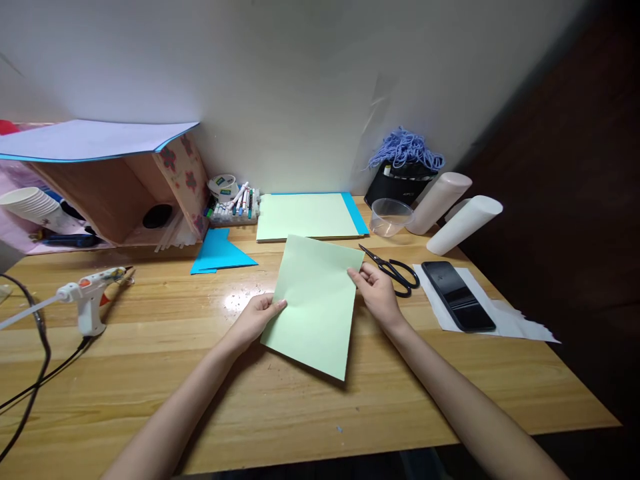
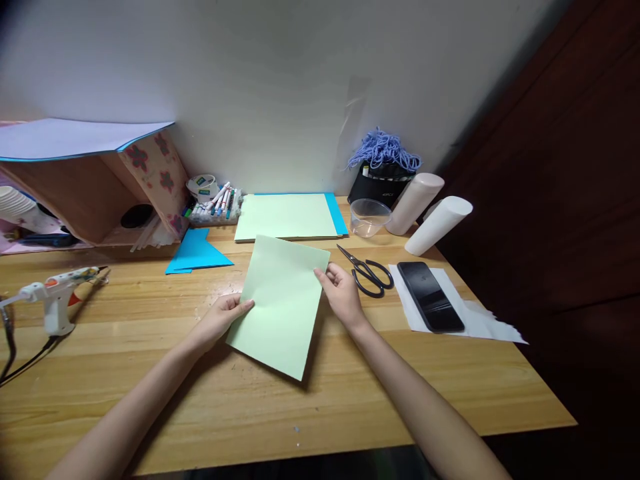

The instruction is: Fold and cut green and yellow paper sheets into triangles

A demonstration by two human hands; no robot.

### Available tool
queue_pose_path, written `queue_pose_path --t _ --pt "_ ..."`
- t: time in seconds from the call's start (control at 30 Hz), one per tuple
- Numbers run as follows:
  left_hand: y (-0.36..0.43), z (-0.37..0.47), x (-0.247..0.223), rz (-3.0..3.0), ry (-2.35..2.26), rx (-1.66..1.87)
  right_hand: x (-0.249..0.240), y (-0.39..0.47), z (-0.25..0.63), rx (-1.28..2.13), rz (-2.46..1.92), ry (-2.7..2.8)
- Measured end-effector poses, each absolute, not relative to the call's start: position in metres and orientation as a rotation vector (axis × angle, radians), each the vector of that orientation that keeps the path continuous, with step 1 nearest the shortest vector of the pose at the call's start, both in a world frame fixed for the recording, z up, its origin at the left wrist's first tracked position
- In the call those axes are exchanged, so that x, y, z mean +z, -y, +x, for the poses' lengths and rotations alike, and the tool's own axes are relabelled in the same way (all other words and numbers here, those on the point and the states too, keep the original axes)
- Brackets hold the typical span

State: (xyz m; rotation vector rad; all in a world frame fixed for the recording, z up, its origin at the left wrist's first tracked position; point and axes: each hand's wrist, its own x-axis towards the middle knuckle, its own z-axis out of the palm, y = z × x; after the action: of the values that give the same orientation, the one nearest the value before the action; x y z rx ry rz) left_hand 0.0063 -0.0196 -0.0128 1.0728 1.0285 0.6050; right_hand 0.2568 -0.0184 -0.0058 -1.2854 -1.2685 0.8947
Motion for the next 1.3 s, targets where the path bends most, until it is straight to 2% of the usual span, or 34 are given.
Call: queue_pose_path --t 0.57,0.8,1.07,1.3 --pt "0.019 0.007 -0.015 1.174 -1.027 0.641 -0.001 0.035 0.252 0.311 -1.372 1.632" --pt "0.018 0.006 -0.015 1.195 -1.059 0.589 -0.003 0.034 0.253 0.431 -1.286 1.327" --pt "0.018 0.005 -0.015 1.183 -1.029 0.592 0.007 0.035 0.251 0.478 -1.285 1.312" --pt "0.022 0.008 -0.002 1.105 -1.06 0.614 0.003 0.026 0.254 0.83 -1.231 1.183"
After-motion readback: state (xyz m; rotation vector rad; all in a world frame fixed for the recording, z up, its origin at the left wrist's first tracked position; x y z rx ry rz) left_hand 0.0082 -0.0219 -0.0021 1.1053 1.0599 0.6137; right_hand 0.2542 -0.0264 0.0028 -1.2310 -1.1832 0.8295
